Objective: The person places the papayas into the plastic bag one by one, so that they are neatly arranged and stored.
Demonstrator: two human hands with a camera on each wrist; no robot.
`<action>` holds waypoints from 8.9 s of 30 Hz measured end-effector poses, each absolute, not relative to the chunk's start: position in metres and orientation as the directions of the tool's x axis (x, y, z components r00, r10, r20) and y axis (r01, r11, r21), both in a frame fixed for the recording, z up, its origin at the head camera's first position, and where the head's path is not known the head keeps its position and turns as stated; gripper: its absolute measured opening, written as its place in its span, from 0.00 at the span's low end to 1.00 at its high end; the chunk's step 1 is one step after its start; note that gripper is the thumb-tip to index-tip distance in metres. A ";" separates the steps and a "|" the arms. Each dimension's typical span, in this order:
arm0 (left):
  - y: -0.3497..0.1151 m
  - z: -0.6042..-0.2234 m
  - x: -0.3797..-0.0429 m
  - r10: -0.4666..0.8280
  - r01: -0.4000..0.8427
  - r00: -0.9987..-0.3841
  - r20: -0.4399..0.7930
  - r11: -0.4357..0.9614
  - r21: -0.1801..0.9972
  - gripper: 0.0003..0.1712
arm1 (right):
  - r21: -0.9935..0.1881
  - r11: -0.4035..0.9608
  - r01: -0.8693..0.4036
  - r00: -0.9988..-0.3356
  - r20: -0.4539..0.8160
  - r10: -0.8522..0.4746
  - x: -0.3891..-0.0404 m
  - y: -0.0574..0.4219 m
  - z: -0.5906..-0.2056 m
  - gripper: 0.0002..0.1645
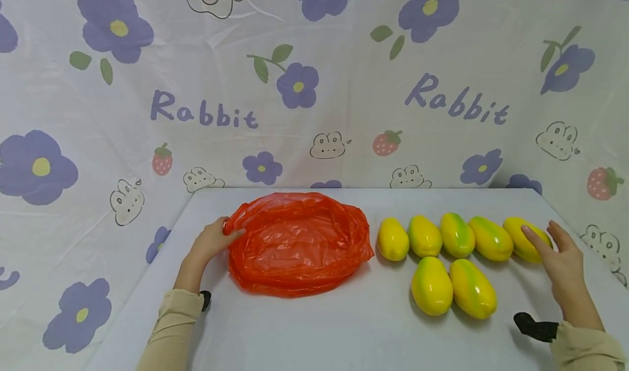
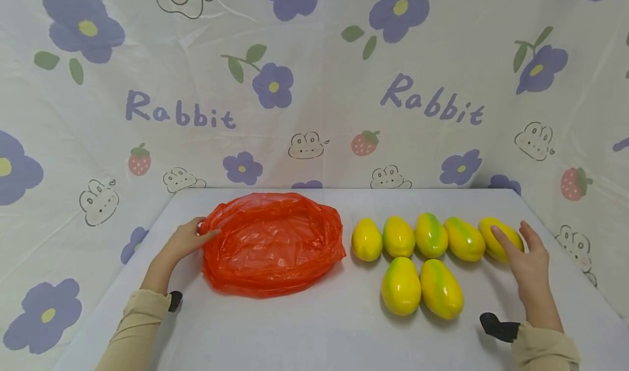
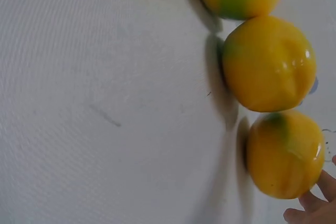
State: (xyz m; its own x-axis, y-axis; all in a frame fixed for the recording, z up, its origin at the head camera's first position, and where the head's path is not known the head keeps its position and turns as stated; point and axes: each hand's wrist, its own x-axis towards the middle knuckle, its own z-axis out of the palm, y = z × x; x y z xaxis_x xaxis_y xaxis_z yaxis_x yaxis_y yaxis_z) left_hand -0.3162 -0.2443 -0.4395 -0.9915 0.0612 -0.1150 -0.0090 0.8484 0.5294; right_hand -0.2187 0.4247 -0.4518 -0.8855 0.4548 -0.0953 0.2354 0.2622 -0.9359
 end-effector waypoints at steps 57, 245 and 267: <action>-0.250 -0.446 -0.323 0.005 -0.065 -0.995 -0.096 0.699 0.712 0.34 | -0.948 0.092 0.304 -0.776 -0.191 0.601 -0.215 0.418 -0.470 0.49; -0.239 -0.446 -0.329 0.011 -0.064 -0.994 -0.112 0.765 0.641 0.31 | -0.990 0.133 0.050 -0.986 -0.070 -0.151 -0.233 -0.047 -0.447 0.32; -0.238 -0.444 -0.324 0.015 -0.058 -0.994 -0.106 0.757 0.651 0.31 | -0.993 0.107 0.053 -0.979 -0.073 -0.192 -0.232 -0.045 -0.449 0.35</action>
